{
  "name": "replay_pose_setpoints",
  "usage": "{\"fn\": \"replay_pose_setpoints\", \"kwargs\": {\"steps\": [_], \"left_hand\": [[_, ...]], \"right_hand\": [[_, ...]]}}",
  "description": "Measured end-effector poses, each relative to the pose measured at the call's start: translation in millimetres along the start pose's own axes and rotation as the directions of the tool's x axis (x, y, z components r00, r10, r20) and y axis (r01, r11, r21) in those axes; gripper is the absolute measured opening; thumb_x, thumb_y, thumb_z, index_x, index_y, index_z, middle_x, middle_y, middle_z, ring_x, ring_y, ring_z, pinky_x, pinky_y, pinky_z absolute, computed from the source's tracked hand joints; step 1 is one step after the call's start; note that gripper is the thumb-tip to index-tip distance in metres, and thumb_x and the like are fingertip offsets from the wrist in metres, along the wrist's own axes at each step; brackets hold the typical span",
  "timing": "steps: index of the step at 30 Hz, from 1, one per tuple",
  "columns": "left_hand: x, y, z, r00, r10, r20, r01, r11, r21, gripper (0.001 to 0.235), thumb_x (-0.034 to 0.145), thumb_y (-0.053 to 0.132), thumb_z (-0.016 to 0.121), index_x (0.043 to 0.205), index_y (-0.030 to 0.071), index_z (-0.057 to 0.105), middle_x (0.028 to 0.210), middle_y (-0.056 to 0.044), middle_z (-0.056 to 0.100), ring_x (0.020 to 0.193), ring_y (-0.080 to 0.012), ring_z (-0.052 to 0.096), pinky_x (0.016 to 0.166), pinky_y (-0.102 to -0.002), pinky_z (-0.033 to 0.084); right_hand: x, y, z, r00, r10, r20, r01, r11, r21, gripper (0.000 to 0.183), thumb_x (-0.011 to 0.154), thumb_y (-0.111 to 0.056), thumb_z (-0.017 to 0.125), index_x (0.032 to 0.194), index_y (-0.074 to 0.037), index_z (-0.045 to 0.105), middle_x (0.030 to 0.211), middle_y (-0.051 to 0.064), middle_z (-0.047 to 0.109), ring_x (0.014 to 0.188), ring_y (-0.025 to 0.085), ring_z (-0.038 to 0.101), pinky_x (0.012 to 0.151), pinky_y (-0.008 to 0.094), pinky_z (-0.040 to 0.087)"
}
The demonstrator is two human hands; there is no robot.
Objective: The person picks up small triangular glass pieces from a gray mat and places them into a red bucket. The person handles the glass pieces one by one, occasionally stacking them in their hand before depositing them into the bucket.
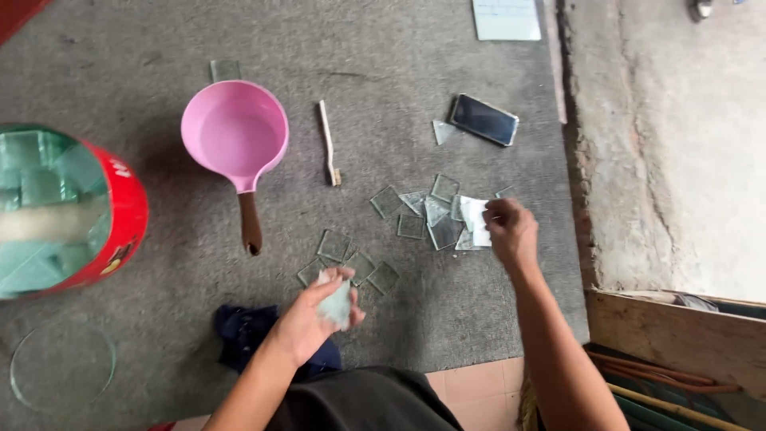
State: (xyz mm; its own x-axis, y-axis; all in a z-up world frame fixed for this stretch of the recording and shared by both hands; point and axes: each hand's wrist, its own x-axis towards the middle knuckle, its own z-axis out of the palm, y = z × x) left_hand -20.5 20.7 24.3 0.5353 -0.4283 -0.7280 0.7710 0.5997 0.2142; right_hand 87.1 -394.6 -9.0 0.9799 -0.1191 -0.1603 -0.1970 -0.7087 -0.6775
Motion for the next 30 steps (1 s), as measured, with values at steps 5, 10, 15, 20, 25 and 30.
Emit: {"fn": "replay_pose_setpoints", "kwargs": {"steps": [5,10,15,20,25,30], "left_hand": [[-37,-2,18,0.995,-0.042,-0.095,0.06,0.978,0.198,0.026,0.113,0.013,0.057,0.137,0.009,0.064,0.1,-0.021,0.065,0.086,-0.0377,0.068,0.08,-0.049,0.06],[-39,-4,9,0.992,-0.003,-0.13,0.026,0.984,0.176,0.026,0.106,0.005,0.067,0.132,0.006,0.062,0.111,-0.021,0.063,0.098,-0.0392,0.07,0.09,-0.052,0.063],[-35,-18,-12,0.993,0.077,-0.09,-0.054,0.971,0.233,0.031,0.104,-0.001,0.069,0.132,0.01,0.062,0.12,-0.016,0.07,0.106,-0.038,0.077,0.095,-0.047,0.059],[-26,-24,-20,0.979,0.183,-0.094,-0.154,0.955,0.253,0.03,0.103,-0.001,0.071,0.131,0.007,0.065,0.119,-0.019,0.071,0.114,-0.0372,0.077,0.104,-0.051,0.063],[-28,-20,-19,0.97,0.214,-0.116,-0.186,0.958,0.219,0.031,0.103,0.002,0.071,0.133,0.008,0.065,0.116,-0.016,0.069,0.106,-0.034,0.074,0.096,-0.05,0.062],[-35,-21,-18,0.97,0.173,-0.169,-0.135,0.967,0.216,0.031,0.104,0.003,0.071,0.134,0.008,0.065,0.117,-0.016,0.064,0.097,-0.0328,0.071,0.092,-0.051,0.063]], "right_hand": [[57,45,-38,0.992,0.066,-0.104,-0.086,0.974,-0.208,0.018,0.102,-0.022,0.081,0.115,-0.009,0.083,0.109,0.01,0.086,0.091,0.021,0.083,0.078,0.035,0.068],[51,13,-19,0.991,0.096,0.09,-0.055,0.925,-0.377,0.028,0.099,-0.03,0.085,0.123,-0.016,0.079,0.122,0.007,0.078,0.102,0.021,0.073,0.085,0.037,0.06],[34,-9,8,0.995,-0.012,0.097,0.047,0.932,-0.359,0.026,0.096,-0.023,0.085,0.121,-0.017,0.08,0.119,0.003,0.075,0.092,0.018,0.07,0.077,0.034,0.058],[27,-19,63,0.98,-0.067,0.188,0.149,0.874,-0.462,0.037,0.096,-0.036,0.087,0.124,-0.018,0.074,0.128,0.009,0.063,0.114,0.025,0.058,0.09,0.041,0.058],[32,-5,90,0.993,-0.021,0.113,0.065,0.912,-0.404,0.04,0.092,-0.031,0.091,0.115,-0.016,0.062,0.114,0.006,0.06,0.101,0.022,0.057,0.084,0.037,0.056],[31,-15,89,0.985,-0.133,0.112,0.161,0.942,-0.296,0.044,0.092,-0.012,0.088,0.12,-0.012,0.055,0.093,0.014,0.081,0.061,0.022,0.072,0.043,0.035,0.053]]}}
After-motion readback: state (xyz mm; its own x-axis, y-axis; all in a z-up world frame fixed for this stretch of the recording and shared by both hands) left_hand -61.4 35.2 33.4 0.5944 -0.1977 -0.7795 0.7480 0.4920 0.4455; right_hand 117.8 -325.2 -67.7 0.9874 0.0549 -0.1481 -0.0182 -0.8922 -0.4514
